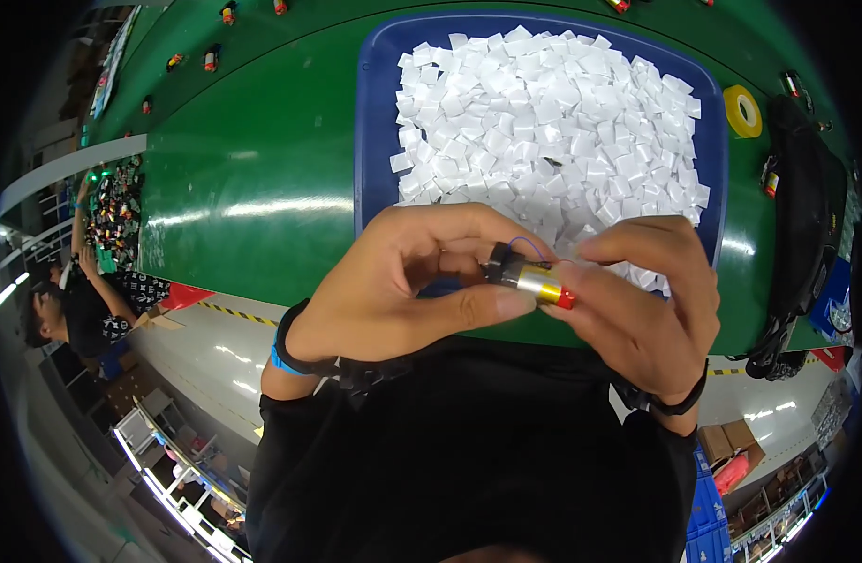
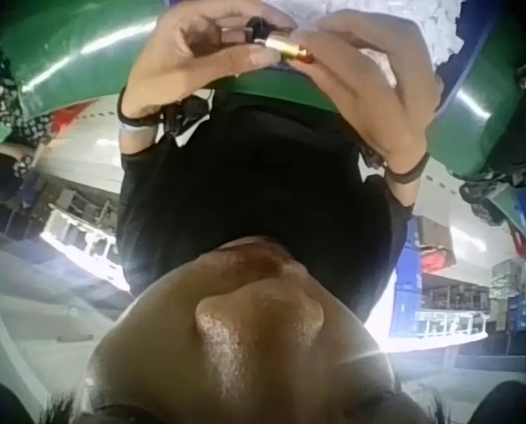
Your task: The person picks up a battery and a circuit board, wraps a white adhesive strip around them by hand, and places the assembled unit onto the green conveyor belt, repeating the process several times.
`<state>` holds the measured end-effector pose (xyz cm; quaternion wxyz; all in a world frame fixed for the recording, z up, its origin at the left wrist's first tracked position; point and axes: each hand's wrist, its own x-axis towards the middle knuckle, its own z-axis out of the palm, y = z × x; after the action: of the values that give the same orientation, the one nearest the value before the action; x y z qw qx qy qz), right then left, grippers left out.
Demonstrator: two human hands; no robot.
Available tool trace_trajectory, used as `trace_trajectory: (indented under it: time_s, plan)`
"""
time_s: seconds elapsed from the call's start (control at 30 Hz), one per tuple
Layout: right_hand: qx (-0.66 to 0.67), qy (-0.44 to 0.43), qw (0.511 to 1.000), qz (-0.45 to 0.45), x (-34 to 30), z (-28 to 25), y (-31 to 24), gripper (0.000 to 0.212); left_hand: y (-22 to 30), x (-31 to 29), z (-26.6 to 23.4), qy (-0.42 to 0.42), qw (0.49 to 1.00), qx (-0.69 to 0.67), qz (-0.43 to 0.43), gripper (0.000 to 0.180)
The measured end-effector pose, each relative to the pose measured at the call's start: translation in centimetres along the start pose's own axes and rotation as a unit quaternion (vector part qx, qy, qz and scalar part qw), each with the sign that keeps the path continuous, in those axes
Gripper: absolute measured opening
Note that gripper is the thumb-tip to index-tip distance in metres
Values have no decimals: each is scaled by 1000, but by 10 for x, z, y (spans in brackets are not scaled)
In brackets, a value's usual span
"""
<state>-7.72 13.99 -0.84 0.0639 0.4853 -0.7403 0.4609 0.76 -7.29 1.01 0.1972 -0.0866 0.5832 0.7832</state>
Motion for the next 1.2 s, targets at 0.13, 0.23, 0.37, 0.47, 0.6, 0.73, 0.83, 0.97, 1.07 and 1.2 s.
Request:
trace_trajectory:
  time_s: [0.13, 0.23, 0.37, 0.47, 0.6, 0.73, 0.83, 0.97, 1.07, 1.2]
  plan:
    - [32, -68, 996, 43, 1, 3, -9, 41, 4, 2, -4, -30, 998, -3, -63, 32]
    - [57, -70, 994, 63, -1, 6, -9, 41, 4, 2, -6, -54, 996, 7, -69, 31]
    - [51, -93, 994, 35, 0, 5, -4, 42, 5, 6, -9, -79, 991, 71, -78, 31]
    - [25, -89, 995, 30, -1, 3, -3, 39, 5, 10, -7, -90, 990, 62, -86, 27]
    - [30, -107, 993, 32, -2, 3, -3, 43, 1, 18, -11, -95, 988, 104, -70, 25]
    - [45, -40, 988, 143, 11, 6, -10, 52, 35, 46, -39, -72, 960, 270, 2, 25]
    - [44, -9, 980, 195, 10, 2, -13, 57, 71, 108, -113, 45, 937, 343, 60, 40]
    - [5, -43, 985, 170, 4, -16, -16, 55, 67, 170, -271, 200, 824, 505, 162, 40]
    - [-63, -88, 983, 147, -4, -23, -14, 46, 68, 170, -337, 319, 336, 740, 487, 29]
    - [-36, -104, 985, 134, -9, -16, -11, 39, 68, 134, -348, 265, 439, 833, 208, 43]
